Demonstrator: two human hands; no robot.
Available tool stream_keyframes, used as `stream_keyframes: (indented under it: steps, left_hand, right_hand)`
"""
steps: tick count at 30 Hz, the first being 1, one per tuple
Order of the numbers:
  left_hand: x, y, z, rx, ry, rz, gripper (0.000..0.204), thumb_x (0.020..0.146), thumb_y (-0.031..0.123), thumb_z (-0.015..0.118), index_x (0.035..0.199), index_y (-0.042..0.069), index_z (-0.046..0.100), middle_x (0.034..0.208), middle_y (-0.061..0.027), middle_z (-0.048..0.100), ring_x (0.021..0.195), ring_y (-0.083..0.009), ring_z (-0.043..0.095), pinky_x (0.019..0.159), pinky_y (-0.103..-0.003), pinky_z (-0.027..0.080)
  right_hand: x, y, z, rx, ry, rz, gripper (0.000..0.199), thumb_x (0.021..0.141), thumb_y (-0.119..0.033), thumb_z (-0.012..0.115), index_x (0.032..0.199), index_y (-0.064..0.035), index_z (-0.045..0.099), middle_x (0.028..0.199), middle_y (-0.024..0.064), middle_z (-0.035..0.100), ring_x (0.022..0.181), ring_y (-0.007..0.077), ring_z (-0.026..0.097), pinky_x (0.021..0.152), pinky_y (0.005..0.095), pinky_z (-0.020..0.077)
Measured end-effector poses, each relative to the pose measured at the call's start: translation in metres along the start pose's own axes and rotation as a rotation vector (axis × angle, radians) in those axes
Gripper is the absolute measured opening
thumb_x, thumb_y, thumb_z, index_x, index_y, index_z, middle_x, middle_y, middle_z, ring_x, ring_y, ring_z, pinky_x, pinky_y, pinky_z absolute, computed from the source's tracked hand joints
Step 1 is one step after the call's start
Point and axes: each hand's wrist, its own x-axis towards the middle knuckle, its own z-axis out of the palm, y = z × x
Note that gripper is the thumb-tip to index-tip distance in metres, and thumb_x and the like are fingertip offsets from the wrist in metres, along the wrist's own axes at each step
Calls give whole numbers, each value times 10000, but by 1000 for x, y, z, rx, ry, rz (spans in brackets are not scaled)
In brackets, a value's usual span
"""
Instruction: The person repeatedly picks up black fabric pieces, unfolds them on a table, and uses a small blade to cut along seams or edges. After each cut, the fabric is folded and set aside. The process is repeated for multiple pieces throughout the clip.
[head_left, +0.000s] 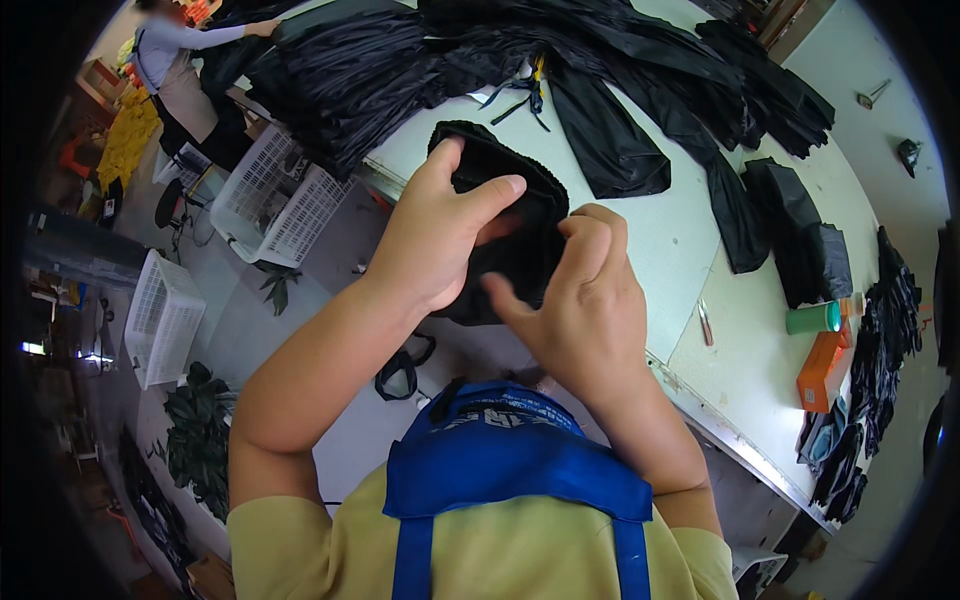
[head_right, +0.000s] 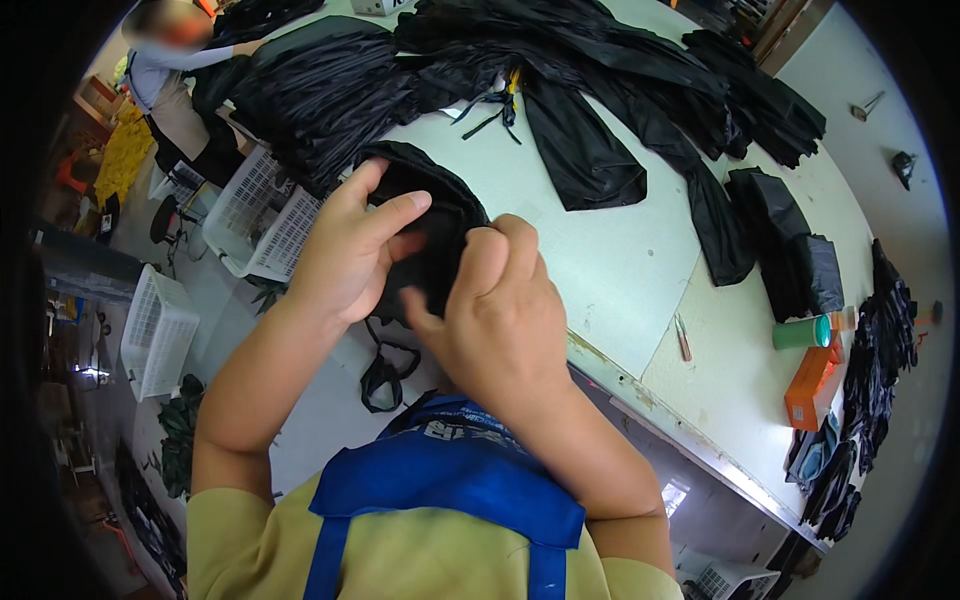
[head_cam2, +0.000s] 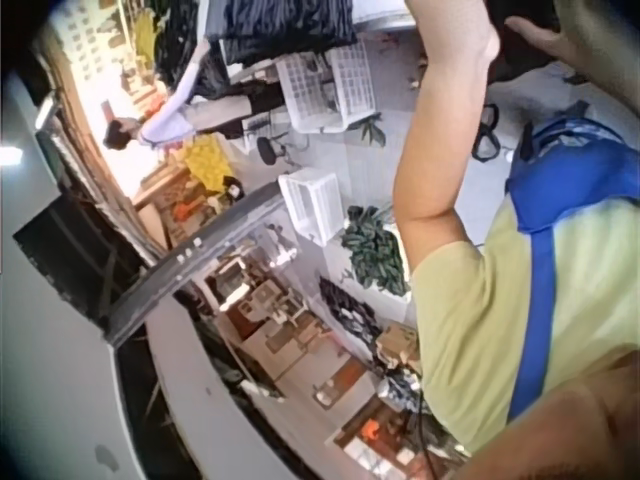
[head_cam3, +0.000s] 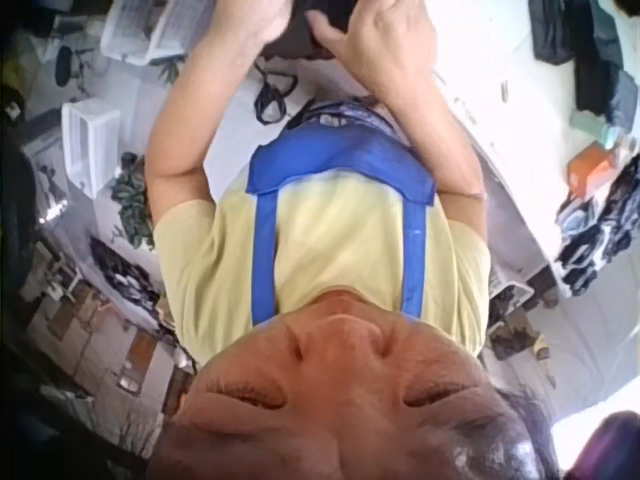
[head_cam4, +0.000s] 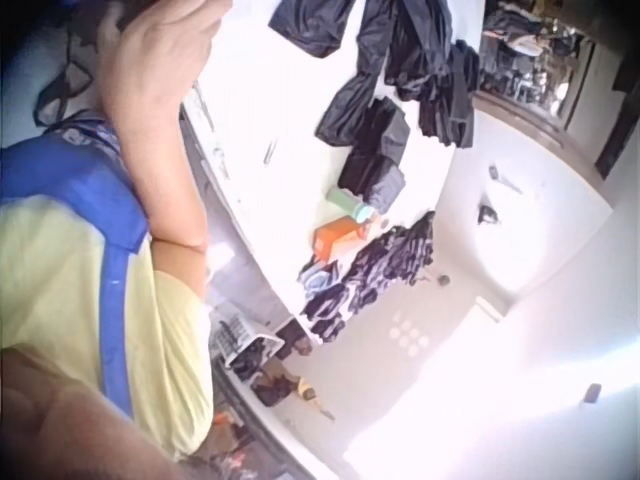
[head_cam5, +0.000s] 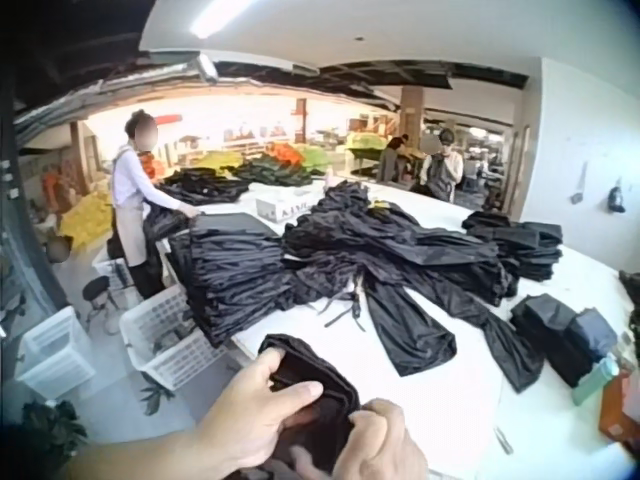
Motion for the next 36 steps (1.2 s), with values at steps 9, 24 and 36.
stream_keyframes:
  steps: [9, 24, 36]
  left_hand:
    - [10, 66, -44, 1496, -407, 758, 272, 698, 72, 767, 895, 24, 586, 1084, -114, 582, 908, -292, 605, 777, -323, 493]
    - [15, 23, -54, 473, -320, 824, 657, 921, 384, 627, 1384, 37, 316, 1240, -123, 528, 1058, -174, 537, 924, -300, 434]
    - [-42, -223, -101, 271, -676, -847, 328, 883, 156, 505, 1180, 55, 601, 996, -58, 631, 910, -167, 578, 811, -303, 461]
  right_hand:
    - [29, 59, -53, 392, -240, -231, 467, 657, 135, 510, 1085, -54, 495, 1005, 127, 587, 883, 323, 617, 769, 342, 490]
    - [76, 61, -121, 391, -392, -75, 564, 724, 107, 584, 1273, 6, 501, 957, 50, 569, 867, 109, 512, 786, 213, 387]
    - [52, 115, -191, 736, -241, -165, 505, 814, 0, 573, 1287, 113, 435, 1282, 209, 523, 1211, 280, 511, 1064, 363, 363]
